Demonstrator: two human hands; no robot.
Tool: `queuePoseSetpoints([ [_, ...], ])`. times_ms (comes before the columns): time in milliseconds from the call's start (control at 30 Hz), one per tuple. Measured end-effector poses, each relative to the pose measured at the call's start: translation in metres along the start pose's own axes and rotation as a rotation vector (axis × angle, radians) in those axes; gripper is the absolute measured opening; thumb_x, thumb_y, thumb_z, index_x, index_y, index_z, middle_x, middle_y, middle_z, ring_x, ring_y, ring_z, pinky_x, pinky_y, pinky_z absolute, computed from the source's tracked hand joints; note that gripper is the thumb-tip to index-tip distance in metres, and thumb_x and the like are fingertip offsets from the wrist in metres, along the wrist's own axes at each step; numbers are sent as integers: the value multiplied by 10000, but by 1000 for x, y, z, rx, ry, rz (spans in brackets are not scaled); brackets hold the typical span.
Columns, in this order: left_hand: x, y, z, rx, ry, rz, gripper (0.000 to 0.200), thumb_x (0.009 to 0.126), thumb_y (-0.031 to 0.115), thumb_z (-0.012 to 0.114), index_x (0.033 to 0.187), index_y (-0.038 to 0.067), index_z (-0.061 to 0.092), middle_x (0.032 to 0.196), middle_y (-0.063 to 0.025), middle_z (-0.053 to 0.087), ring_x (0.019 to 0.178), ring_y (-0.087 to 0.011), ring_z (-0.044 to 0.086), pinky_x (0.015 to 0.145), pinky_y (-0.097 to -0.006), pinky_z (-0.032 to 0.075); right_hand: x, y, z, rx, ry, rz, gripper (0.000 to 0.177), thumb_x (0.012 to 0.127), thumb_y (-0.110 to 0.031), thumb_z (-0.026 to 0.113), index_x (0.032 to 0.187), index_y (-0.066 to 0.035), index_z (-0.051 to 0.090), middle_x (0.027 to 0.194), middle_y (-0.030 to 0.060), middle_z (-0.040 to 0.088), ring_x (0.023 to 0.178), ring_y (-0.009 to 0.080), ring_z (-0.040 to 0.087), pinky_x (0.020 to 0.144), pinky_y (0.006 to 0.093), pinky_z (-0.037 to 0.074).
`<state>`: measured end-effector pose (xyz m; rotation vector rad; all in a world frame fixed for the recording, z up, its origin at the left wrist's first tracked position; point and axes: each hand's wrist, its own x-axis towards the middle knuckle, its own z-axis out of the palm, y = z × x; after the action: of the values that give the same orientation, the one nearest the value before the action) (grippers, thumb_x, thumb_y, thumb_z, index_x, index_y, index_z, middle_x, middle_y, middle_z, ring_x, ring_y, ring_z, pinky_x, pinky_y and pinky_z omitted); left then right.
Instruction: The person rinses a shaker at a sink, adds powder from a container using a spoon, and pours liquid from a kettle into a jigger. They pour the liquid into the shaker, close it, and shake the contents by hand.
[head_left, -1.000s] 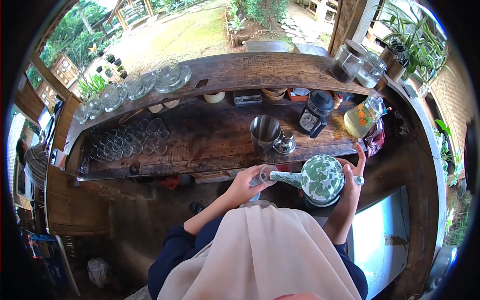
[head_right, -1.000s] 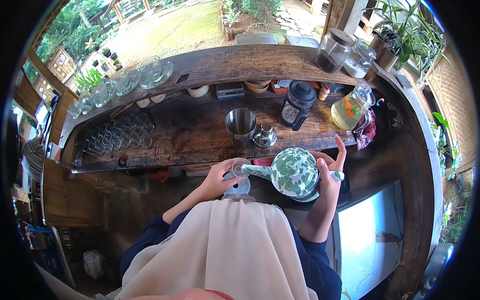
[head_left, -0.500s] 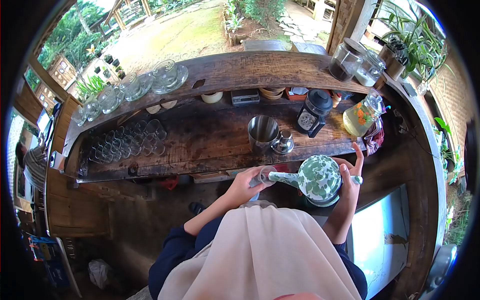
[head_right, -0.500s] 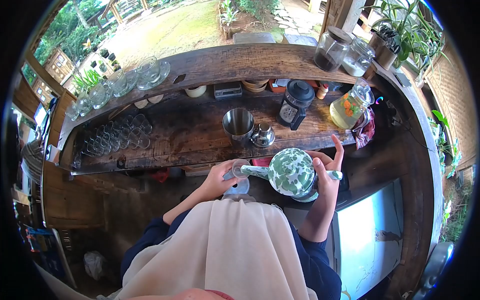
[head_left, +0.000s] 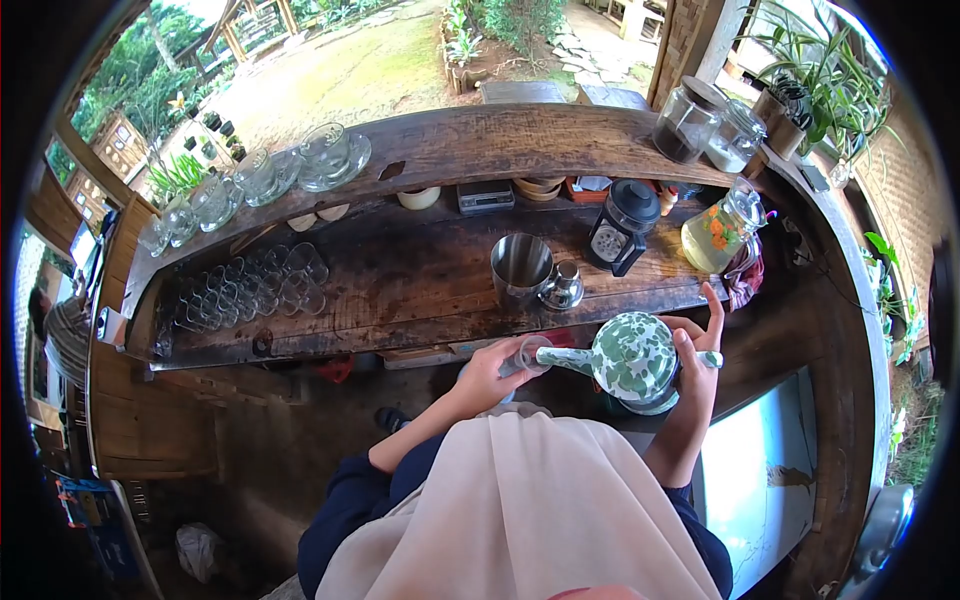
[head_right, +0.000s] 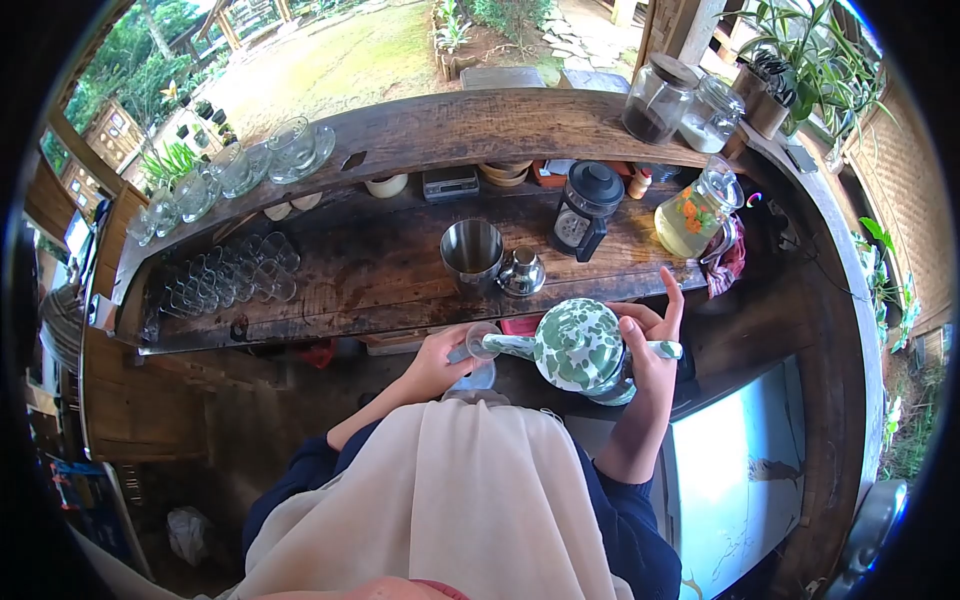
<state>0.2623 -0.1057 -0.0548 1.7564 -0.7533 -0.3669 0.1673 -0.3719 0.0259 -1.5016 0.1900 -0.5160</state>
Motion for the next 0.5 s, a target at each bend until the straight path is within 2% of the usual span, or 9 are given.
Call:
queuePoseSetpoints([
  [500,2,-5,-2,12,5,38,435,762,77,663,1190,78,586,1078,-128,644,958,-284,625,856,-342,480,5,0,3,-12,-23,25,875,820,-281,713,1444,-96,128,956,202,650,858,209,656,771,298,517],
])
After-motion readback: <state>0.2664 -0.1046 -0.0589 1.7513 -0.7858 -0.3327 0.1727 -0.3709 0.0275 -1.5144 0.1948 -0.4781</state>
